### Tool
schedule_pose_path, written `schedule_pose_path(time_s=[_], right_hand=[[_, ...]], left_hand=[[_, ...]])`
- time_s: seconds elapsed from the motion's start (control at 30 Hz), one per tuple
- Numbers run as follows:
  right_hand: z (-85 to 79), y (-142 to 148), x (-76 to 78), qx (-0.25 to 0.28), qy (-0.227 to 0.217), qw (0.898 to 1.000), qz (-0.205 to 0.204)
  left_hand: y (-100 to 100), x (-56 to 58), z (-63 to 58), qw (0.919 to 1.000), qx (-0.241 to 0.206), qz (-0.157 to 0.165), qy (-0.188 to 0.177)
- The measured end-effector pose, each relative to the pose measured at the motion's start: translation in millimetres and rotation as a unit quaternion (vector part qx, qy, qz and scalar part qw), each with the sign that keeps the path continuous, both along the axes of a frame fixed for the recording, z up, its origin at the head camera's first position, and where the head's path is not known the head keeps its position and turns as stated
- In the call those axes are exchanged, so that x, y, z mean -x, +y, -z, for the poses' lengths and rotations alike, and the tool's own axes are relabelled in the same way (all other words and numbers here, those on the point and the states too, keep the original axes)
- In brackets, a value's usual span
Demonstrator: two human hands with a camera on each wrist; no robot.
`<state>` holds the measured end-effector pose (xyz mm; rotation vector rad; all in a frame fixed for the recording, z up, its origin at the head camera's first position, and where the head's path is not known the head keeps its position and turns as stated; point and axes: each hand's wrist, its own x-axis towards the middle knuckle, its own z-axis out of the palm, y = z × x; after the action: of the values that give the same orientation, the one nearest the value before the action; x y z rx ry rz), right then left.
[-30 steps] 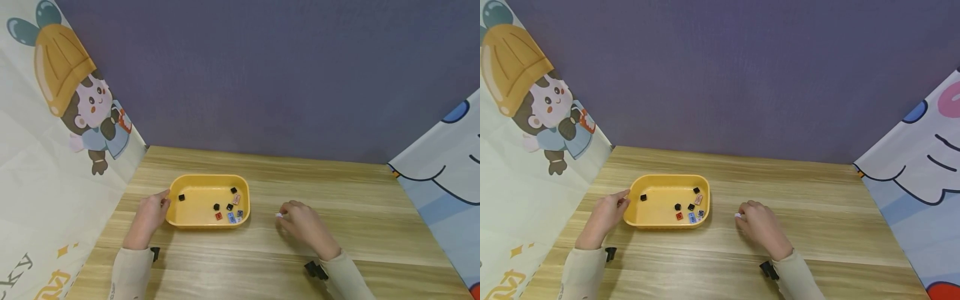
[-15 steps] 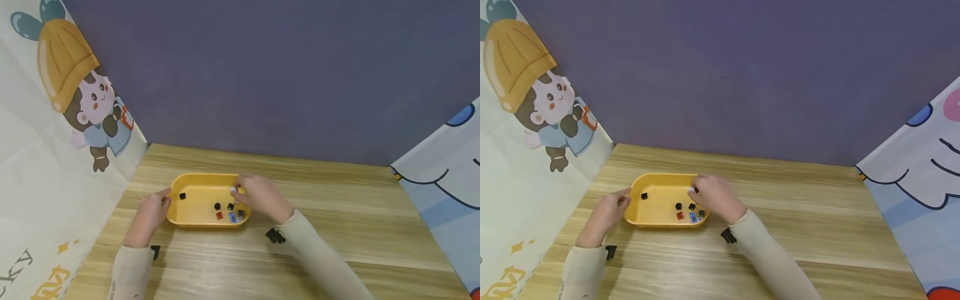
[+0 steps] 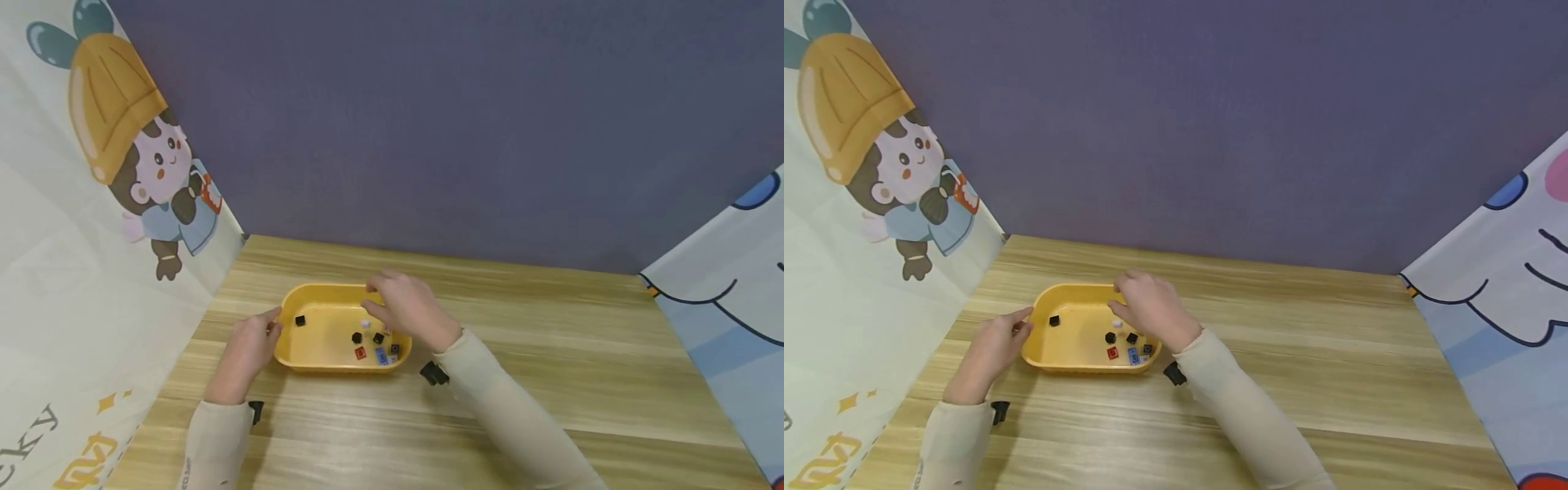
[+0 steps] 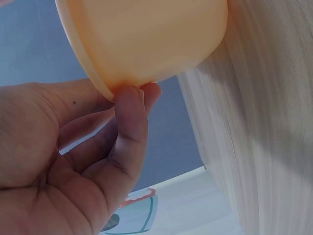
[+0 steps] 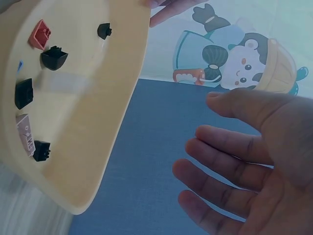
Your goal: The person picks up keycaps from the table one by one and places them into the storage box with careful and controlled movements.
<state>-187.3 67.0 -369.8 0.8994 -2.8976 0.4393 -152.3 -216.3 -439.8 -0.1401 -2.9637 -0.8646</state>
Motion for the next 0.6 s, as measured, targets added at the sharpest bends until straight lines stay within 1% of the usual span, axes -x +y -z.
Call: schedule_pose_path(time_s=[0.1, 0.2, 0.33, 0.43, 0.6], right_hand=[[2.8, 3.2, -0.3, 0.009, 0.007, 1.0, -0.002], [5.7, 7.2, -1.1, 0.014, 0.014, 1.0, -0.001], [8.3, 12.9, -3.1, 0.019, 0.016, 1.0, 0.003], [8.7, 18.0, -5.4, 0.027, 0.015, 1.0, 0.002], [8.4, 29.3, -10.5, 0.04, 0.021, 0.999, 0.005]], left_hand=[[0.1, 0.3, 0.2, 1.0, -0.001, 0.006, 0.007], [-0.2, 0.8, 0.3, 0.9999, -0.001, 0.008, 0.006], [-0.7, 1.1, 0.9, 1.0, 0.001, 0.006, 0.003], [-0.6, 0.5, 1.2, 0.9999, 0.003, 0.009, 0.009], [2.5, -1.7, -4.1, 0.9986, 0.018, 0.007, 0.049]])
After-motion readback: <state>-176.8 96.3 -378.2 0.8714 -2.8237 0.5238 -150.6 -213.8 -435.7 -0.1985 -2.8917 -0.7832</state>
